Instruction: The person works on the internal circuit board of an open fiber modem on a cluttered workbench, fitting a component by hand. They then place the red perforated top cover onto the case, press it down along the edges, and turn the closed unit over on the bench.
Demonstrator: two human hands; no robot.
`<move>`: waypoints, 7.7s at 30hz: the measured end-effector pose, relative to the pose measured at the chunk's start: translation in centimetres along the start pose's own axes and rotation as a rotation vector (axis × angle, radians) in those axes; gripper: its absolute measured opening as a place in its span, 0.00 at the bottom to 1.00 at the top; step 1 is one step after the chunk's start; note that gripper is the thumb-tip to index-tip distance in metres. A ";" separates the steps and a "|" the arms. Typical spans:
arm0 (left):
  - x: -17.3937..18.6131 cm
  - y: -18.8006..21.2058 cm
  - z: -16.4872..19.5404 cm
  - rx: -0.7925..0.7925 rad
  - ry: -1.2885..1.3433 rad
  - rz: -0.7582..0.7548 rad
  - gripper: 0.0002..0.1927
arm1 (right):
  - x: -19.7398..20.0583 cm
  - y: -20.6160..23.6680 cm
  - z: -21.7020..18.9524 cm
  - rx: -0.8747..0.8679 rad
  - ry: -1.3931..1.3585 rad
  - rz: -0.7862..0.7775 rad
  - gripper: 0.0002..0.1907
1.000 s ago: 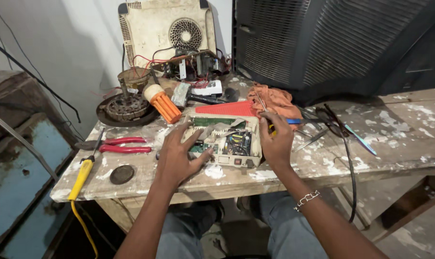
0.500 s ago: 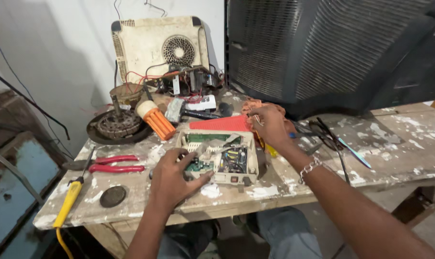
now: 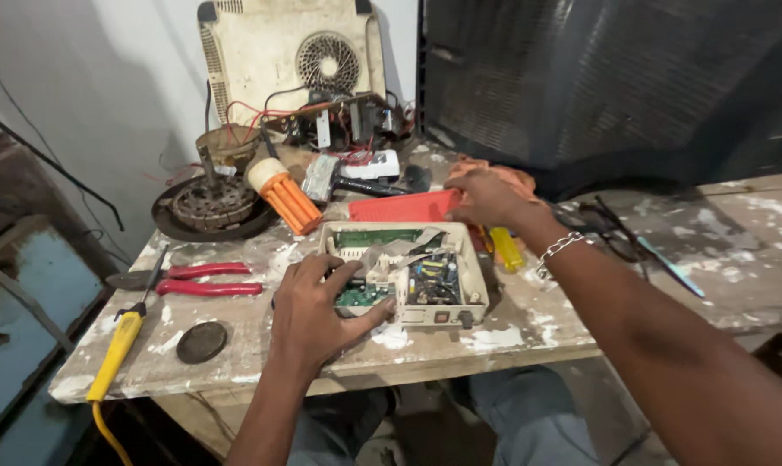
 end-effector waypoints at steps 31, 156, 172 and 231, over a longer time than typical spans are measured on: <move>-4.4 -0.1 -4.7 0.286 0.160 0.085 0.13 | -5.9 -3.2 2.4 -0.039 0.054 -0.103 0.21; 54.2 6.6 -34.0 0.470 -1.284 -0.398 0.30 | -9.5 -11.9 -75.2 0.914 -0.674 0.173 0.24; 51.7 5.8 -36.6 0.441 -1.219 -0.318 0.24 | -10.2 -10.6 -69.5 0.829 -0.673 0.111 0.17; -9.0 -2.8 -4.6 0.026 0.278 0.040 0.25 | -6.6 -4.8 10.0 -0.578 -0.090 0.071 0.20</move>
Point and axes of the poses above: each hand's wrist, its own y-axis away from the middle knuckle, its own x-axis out of the back of the hand, z = x × y, the point moved 2 cm from there along -y, towards the middle knuckle, and after that the axes turned 8 degrees about -y, right-handed, at the moved point
